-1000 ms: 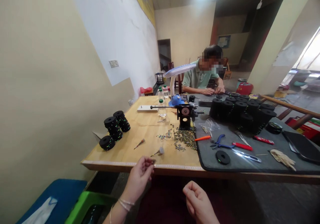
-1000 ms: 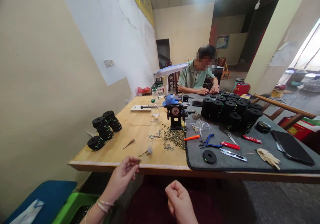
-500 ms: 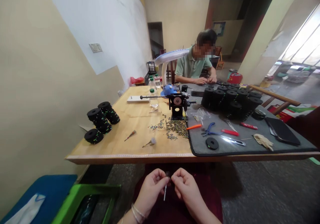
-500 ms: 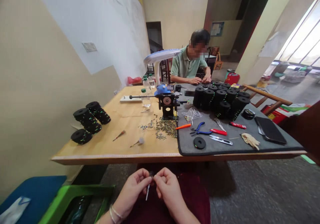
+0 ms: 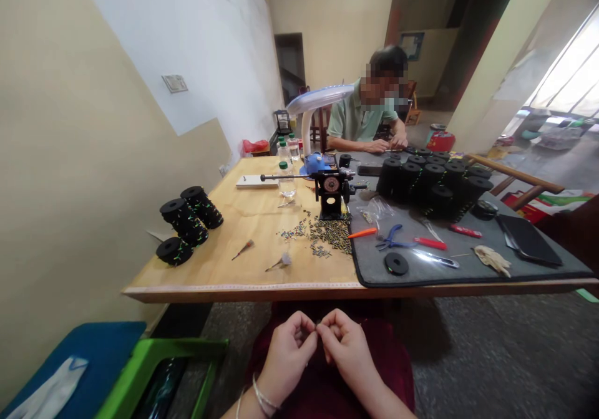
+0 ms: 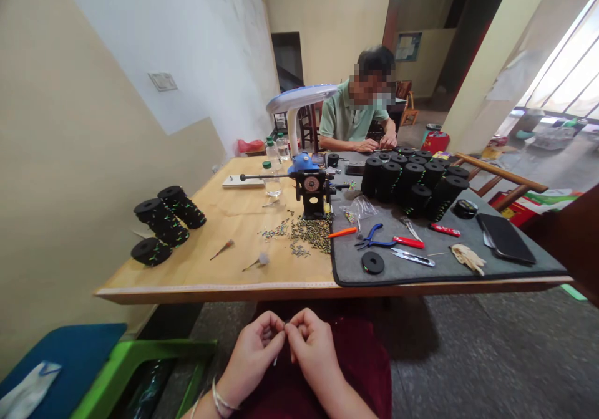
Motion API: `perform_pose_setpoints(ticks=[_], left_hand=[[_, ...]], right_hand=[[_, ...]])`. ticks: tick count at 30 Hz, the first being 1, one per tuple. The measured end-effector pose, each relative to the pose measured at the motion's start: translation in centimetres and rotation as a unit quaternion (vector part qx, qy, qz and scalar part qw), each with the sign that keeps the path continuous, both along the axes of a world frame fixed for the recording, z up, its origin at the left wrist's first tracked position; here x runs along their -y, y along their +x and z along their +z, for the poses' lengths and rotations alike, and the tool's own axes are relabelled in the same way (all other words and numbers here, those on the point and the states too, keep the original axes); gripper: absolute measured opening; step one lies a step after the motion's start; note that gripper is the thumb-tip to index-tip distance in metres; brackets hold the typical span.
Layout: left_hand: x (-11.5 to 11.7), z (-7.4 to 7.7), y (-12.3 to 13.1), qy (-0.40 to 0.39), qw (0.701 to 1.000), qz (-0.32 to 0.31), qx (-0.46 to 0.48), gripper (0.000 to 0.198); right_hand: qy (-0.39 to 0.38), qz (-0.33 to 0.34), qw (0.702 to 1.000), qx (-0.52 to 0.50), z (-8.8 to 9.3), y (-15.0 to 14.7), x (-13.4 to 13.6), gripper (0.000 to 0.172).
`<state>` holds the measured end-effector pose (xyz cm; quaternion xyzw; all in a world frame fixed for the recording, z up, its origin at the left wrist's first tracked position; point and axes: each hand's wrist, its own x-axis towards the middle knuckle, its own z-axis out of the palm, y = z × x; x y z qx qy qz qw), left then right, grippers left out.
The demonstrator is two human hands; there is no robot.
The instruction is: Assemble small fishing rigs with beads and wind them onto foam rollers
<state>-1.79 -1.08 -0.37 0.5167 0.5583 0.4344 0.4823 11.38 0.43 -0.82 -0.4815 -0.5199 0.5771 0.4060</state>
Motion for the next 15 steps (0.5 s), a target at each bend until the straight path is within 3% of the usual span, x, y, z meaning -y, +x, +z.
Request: perform_pose_setpoints(ticks=[15], left_hand=[[0.09,-0.44,0.15,0.024,0.999,0.007,-0.032,0.017]], right_hand=[[0.063,-0.001,0.996,0.07,0.09,0.23,-0.12,0.018]])
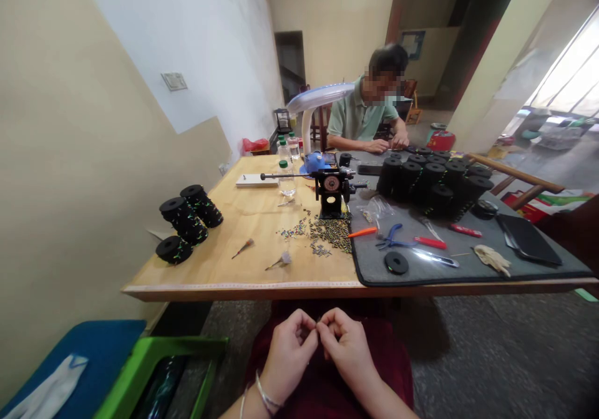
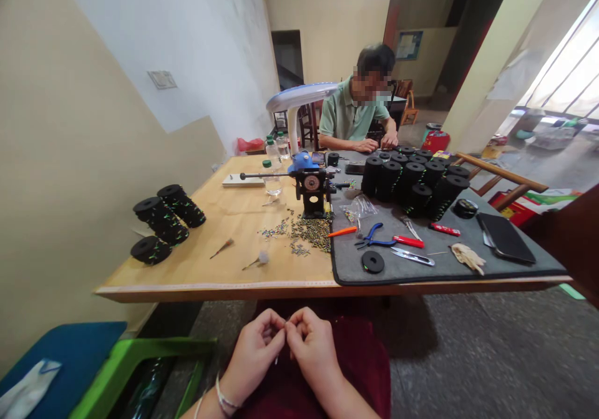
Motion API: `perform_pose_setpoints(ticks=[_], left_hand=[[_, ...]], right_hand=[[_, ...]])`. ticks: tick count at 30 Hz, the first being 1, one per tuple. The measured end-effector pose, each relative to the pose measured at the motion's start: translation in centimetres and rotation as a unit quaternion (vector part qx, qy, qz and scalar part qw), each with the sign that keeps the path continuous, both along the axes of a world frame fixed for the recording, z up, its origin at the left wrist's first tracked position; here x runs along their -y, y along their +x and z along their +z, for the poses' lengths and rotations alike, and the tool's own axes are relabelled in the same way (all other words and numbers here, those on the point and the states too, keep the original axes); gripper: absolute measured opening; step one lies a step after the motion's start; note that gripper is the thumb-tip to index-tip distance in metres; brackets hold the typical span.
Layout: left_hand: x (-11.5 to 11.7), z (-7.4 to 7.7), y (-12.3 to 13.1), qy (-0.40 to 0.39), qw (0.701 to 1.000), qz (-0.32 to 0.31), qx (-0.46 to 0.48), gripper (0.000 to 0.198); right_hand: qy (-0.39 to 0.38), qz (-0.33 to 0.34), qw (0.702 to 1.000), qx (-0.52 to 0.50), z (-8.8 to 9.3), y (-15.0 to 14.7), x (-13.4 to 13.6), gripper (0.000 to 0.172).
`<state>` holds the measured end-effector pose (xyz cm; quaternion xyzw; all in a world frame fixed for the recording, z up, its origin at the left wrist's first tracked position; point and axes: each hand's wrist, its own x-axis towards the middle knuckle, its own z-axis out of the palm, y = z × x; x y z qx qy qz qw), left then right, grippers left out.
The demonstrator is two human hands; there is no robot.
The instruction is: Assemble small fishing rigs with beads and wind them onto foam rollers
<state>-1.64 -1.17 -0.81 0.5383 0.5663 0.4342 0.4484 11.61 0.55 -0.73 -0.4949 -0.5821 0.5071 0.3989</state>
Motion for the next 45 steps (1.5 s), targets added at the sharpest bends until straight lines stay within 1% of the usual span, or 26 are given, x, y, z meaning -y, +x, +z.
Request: perform_pose_setpoints(ticks=[2,4,8,10,12,15,21,25,33,40,45], left_hand=[[-0.1,-0.2,0.1,-0.016,0.999,0.003,0.037,0.018],[-0.4,-0.1,0.2,-0.047,0.994,0.008,0.097,0.022],[-0.7,0.6,0.4,-0.129,0.964,0.02,0.231,0.03],[-0.7,1.0,0.4,-0.164,0.948,0.016,0.271,0.033],[-0.7,1.1,0.3,-0.179,0.942,0.0,0.284,0.029],[-0.8,0.9,0.2,-0.175,0.946,-0.016,0.272,0.025],[-1.1,0.4,0.1,-0.172,0.953,0.022,0.248,0.026],[-1.1,0.3,0.0,-0.164,0.955,0.024,0.244,0.026],[-1.1,0.2,-0.1,-0.15,0.965,0.027,0.215,0.025],[-1.1,-0.1,-0.2,-0.104,0.982,0.015,0.154,0.024],[-0.7,0.2,-0.1,-0.074,0.993,0.008,0.096,0.021]], right_hand=[[-0.009,-0.004,1.0,-0.014,-0.2,-0.1,-0.1,0.018],[-0.029,-0.01,0.999,-0.041,-0.5,-0.1,-0.2,0.02],[-0.087,-0.02,0.99,-0.109,-1.0,-0.2,-0.5,0.029],[-0.111,-0.02,0.985,-0.134,-1.1,-0.2,-0.6,0.033],[-0.129,-0.019,0.981,-0.146,-1.2,-0.2,-0.6,0.036],[-0.149,-0.017,0.976,-0.159,-1.2,-0.1,-0.6,0.038],[-0.18,-0.003,0.973,-0.144,-1.0,0.4,0.0,0.038],[-0.193,0.019,0.972,-0.134,-0.9,0.3,0.4,0.035],[-0.198,0.019,0.971,-0.13,-0.5,0.1,0.4,0.035],[-0.21,0.014,0.97,-0.121,-0.9,0.2,0.3,0.037],[-0.205,0.009,0.97,-0.126,-0.8,0.1,0.2,0.039]])
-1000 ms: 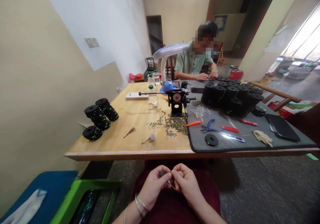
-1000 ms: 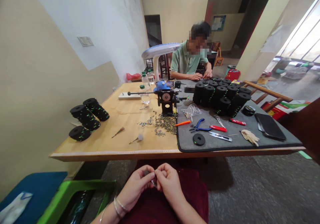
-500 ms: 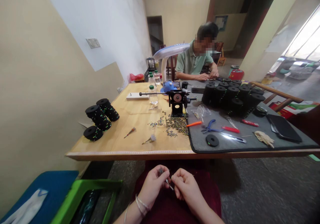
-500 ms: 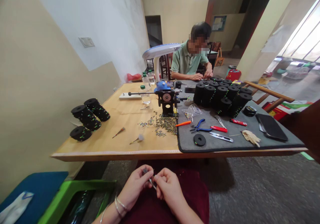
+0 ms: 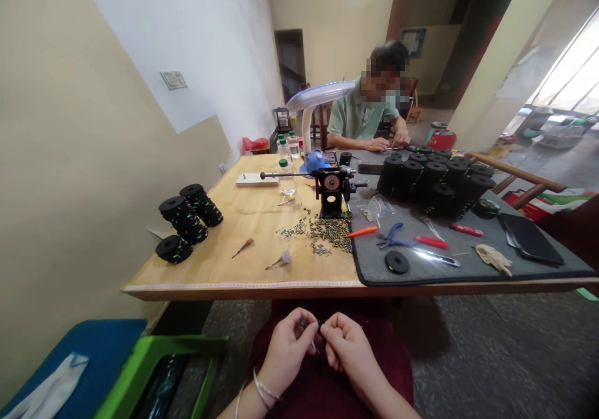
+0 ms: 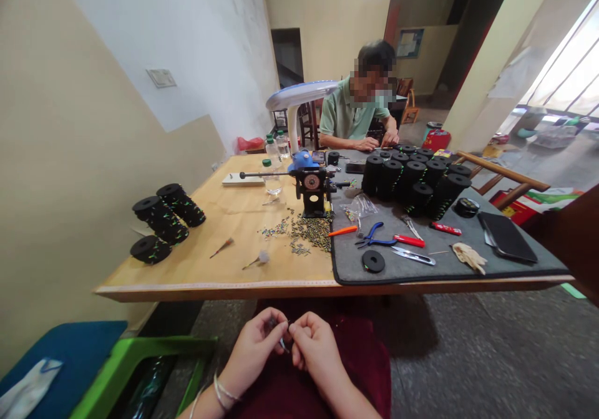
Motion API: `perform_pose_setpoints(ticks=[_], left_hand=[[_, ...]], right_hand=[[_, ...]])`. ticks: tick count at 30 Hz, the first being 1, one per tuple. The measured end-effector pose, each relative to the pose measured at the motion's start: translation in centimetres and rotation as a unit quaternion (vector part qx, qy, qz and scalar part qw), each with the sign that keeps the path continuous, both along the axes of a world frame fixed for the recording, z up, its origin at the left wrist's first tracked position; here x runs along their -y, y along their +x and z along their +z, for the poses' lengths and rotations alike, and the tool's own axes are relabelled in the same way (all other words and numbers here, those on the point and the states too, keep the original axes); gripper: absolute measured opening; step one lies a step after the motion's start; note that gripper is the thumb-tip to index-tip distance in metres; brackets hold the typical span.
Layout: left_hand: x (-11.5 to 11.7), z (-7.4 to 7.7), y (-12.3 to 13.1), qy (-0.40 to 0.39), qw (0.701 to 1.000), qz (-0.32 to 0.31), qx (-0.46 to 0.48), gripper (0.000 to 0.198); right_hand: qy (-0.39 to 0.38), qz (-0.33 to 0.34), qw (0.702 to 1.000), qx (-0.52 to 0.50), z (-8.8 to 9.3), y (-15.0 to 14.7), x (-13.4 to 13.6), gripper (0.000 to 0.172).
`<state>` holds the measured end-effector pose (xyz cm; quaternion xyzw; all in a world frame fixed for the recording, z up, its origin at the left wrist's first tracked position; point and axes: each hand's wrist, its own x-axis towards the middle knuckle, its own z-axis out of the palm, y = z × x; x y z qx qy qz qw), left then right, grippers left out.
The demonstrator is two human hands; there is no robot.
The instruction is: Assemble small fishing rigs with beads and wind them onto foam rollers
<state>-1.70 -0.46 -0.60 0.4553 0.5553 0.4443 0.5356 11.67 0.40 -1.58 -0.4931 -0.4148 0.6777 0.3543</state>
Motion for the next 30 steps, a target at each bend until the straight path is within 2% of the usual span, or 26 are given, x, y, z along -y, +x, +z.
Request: perform_pose_setpoints(ticks=[20,26,30], left_hand=[[0.52,0.33,0.01,0.075,0.99,-0.027,-0.116,0.016],[0.44,0.32,0.05,0.039,0.994,-0.041,-0.09,0.013],[0.42,0.3,0.12,0.02,0.995,-0.045,-0.086,0.013]], right_hand=[[0.028,-0.019,0.999,-0.015,-0.04,-0.05,-0.32,0.039],[-0.001,-0.045,0.996,-0.072,-0.33,0.1,-0.41,0.037],[0.011,-0.053,0.995,-0.084,-0.37,0.1,-0.43,0.037]])
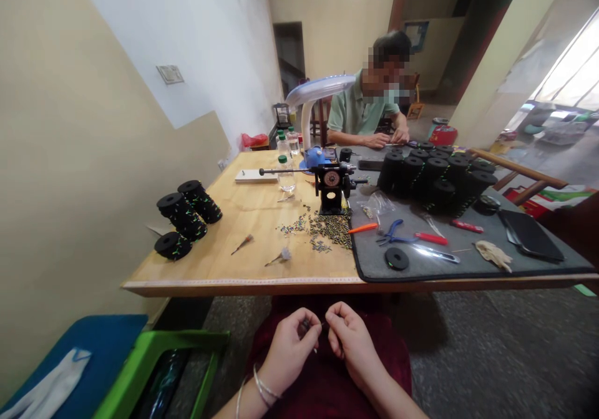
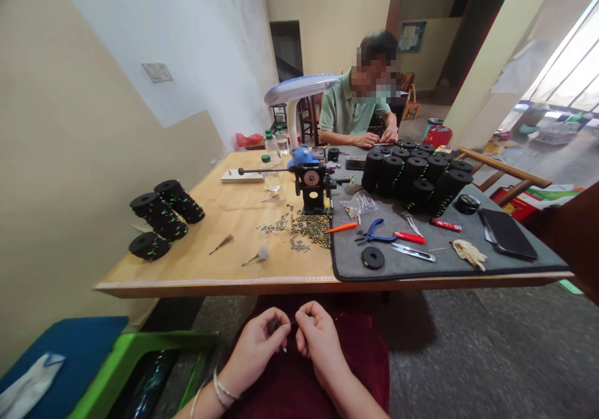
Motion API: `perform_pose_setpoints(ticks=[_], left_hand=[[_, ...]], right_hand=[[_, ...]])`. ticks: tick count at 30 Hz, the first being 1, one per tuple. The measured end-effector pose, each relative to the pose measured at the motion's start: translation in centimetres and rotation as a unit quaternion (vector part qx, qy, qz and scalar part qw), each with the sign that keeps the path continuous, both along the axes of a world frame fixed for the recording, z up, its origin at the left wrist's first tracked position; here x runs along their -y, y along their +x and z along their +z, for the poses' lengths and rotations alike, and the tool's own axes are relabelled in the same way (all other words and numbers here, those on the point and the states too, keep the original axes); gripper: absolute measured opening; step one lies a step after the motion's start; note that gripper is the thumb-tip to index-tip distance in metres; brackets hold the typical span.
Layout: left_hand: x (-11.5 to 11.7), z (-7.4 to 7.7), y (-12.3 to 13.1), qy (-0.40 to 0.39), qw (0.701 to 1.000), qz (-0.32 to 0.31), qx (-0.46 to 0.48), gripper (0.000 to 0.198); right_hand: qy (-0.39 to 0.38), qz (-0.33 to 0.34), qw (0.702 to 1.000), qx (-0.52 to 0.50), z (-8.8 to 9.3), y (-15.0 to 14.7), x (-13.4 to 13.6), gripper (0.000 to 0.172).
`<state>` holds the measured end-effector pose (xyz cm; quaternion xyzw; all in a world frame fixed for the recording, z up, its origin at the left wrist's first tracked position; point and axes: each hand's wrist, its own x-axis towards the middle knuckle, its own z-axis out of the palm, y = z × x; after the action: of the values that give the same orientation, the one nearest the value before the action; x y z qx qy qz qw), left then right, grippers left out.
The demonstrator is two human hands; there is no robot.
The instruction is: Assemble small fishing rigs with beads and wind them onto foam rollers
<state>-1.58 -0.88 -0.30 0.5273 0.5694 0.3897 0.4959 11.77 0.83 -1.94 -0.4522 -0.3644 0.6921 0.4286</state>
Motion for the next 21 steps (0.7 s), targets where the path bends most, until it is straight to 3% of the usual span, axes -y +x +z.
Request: perform_pose_setpoints(ticks=[12,21], left_hand=[[-0.2,0.25,0.1,0.04,0.998,-0.003,-0.045,0.01],[-0.36,0.46,-0.18,0.028,0.998,0.012,-0.055,0.015]], right_hand=[[0.041,-0.003,0.998,0.037,0.09,-0.09,0.08,0.033],[0.058,0.046,0.997,0.036,-0.14,0.15,0.06,0.031]])
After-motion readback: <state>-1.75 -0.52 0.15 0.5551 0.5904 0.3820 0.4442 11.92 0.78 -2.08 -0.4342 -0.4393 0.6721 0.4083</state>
